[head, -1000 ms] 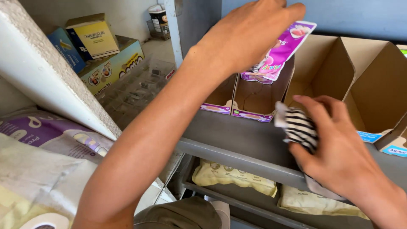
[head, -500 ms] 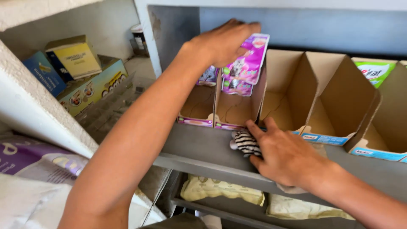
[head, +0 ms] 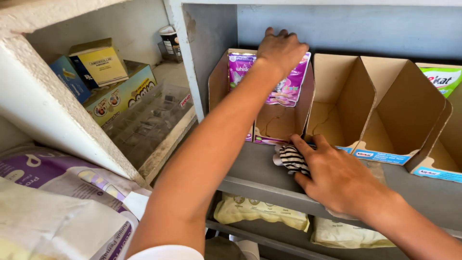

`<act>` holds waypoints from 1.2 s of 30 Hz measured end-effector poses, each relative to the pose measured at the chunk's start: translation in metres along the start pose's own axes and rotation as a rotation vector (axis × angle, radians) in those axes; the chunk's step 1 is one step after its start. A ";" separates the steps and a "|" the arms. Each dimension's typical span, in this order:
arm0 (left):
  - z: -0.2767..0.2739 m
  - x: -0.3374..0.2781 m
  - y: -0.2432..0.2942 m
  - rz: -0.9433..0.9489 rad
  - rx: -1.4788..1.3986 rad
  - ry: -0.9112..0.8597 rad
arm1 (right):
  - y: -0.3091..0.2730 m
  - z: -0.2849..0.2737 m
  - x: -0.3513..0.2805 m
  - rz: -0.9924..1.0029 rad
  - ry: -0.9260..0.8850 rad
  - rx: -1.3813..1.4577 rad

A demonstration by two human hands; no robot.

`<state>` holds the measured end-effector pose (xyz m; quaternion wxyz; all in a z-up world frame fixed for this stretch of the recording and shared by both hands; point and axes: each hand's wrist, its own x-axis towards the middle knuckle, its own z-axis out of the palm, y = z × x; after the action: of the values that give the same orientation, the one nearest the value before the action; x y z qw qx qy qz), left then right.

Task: Cleaning cat food pouches with a cloth and organizing them into display boxes on a retail shelf.

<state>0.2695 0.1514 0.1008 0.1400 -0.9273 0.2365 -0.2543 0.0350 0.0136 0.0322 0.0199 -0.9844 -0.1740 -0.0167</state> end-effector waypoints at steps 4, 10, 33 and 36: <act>-0.002 -0.017 0.018 -0.052 0.010 -0.121 | -0.003 -0.003 0.000 0.025 -0.037 -0.010; 0.020 -0.028 0.042 -0.153 0.131 0.213 | -0.003 -0.001 0.000 0.026 -0.025 -0.012; 0.115 -0.041 0.103 -0.506 -0.435 -0.147 | 0.003 -0.010 -0.001 0.012 -0.082 0.070; 0.091 -0.055 0.081 -0.347 -0.476 -0.199 | -0.003 -0.014 -0.002 0.017 -0.088 0.064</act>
<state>0.2472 0.1236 -0.0280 -0.1041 -0.9809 0.1125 -0.1199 0.0319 0.0151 0.0458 0.0439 -0.9845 -0.1669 0.0324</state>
